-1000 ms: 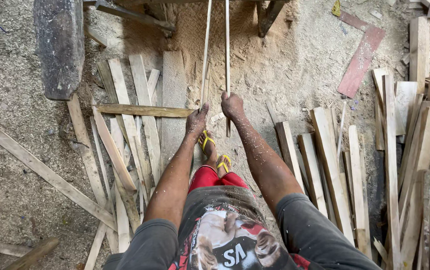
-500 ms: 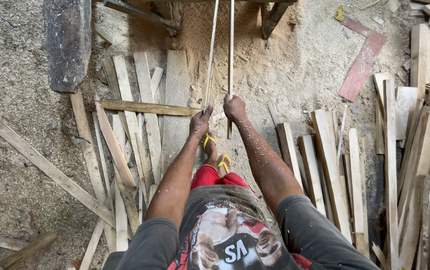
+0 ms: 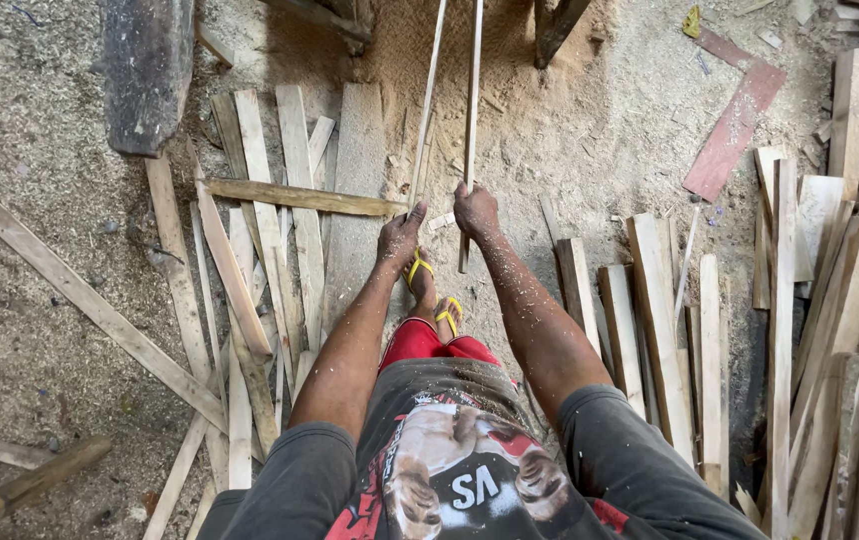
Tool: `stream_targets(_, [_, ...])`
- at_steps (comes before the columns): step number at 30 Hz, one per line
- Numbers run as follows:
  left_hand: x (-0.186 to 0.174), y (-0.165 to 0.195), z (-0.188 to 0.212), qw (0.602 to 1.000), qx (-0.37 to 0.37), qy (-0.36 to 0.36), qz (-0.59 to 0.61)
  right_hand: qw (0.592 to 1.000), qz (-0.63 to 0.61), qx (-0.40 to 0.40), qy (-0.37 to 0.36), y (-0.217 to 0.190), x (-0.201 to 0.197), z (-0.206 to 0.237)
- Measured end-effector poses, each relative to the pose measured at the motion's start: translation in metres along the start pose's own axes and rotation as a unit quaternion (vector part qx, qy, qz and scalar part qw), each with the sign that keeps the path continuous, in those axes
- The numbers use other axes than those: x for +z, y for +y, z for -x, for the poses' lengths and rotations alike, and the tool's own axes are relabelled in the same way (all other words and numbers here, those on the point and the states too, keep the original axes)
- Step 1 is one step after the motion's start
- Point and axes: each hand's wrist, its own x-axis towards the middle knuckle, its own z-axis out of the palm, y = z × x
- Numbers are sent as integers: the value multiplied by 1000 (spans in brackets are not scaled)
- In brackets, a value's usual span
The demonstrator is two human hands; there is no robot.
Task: The person handles long thin wooden strips in a woodworking workshop, picking them up from piles on the ground, aligning and stacking them, and moving them toward a machine area. They repeatedly gather strips one at a time and place them into organized stacks.
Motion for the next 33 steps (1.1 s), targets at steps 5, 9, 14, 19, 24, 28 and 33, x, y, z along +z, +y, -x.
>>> stream_targets(5, [-5, -4, 9, 1000, -2, 10, -2, 1000, 10, 1, 2, 1, 0, 11])
stream_targets(9, [-12, -8, 14, 1000, -1, 14, -23, 1000, 28, 1, -2, -2, -1, 21])
stream_targets(14, [-15, -12, 23, 1000, -4, 10, -10, 997, -4, 61, -48, -2, 3, 29])
stream_targets(19, [-11, -16, 32, 1000, -8, 10, -2, 999, 45, -3, -6, 8, 8, 32])
stream_targets(24, [-10, -24, 36, 1000, -4, 15, -13, 995, -8, 80, -57, 11, 7, 40])
stream_targets(28, [-10, -29, 40, 1000, -2, 20, -18, 996, -2, 62, -56, 10, 4, 49])
stream_targets(33, [-11, -32, 49, 999, 1, 24, -34, 998, 16, 37, -51, 13, 4, 59])
